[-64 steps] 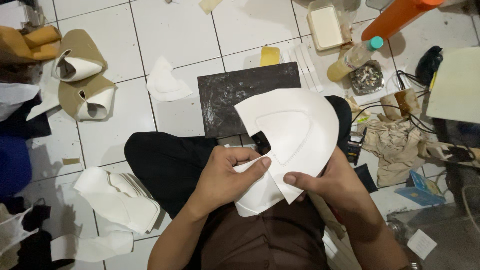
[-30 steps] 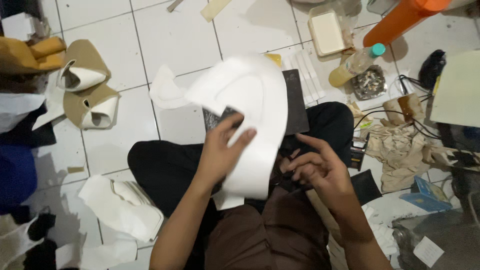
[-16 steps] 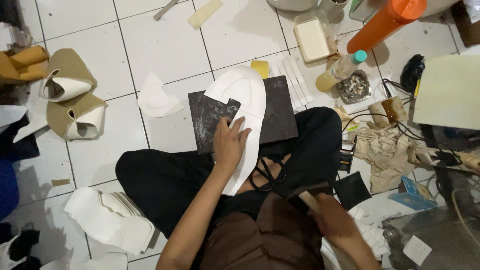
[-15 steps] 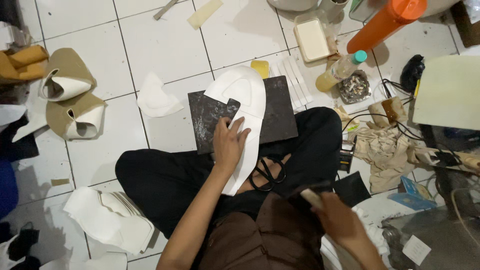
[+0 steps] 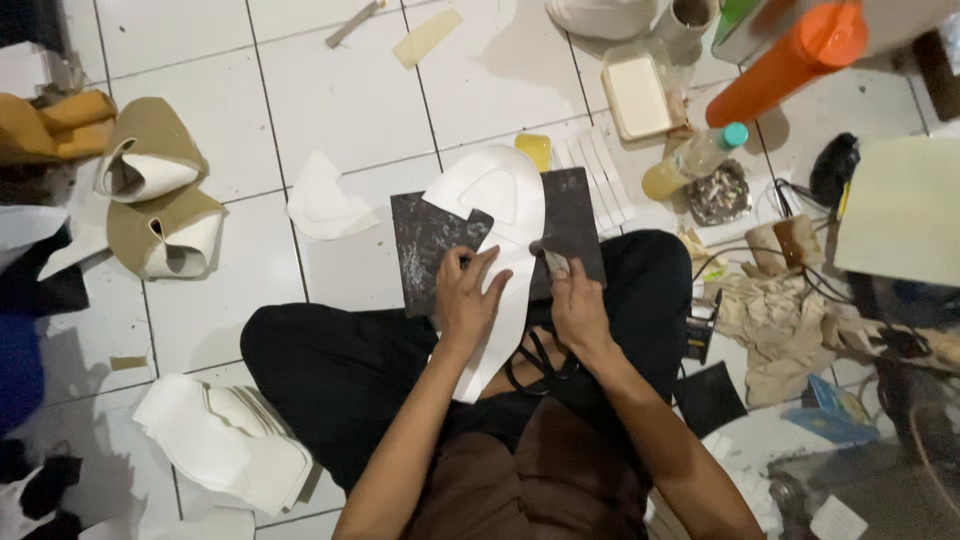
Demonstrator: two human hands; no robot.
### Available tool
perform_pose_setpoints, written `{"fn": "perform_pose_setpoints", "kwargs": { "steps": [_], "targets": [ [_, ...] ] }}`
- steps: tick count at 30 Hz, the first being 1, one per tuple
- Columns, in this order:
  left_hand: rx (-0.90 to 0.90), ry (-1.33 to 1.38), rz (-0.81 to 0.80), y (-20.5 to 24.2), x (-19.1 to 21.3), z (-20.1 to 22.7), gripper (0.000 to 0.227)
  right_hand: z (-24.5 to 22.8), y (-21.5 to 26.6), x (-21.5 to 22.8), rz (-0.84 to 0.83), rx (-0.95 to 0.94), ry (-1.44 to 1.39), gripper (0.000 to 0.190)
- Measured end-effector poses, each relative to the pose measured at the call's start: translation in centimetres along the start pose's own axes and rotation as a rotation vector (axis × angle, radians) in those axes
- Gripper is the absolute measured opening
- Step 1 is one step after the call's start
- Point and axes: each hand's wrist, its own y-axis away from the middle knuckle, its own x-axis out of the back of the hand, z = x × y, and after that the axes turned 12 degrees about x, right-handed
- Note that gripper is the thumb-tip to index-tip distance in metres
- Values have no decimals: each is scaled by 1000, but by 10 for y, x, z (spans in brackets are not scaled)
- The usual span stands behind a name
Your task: The person sits on the floor and assembles white shoe parts by hand. They pick up curved white pieces, align them with other components, and press them together to form a shoe-like structure. The person handles multiple white parts and places the assembled pieces on a dark board.
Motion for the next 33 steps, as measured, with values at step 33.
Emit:
{"fn": "perform_pose_setpoints", "kwargs": {
  "steps": [33],
  "targets": [
    [652, 585, -412, -36, 33, 23, 43, -48, 47, 73, -133, -209, 156, 33]
  ]
}}
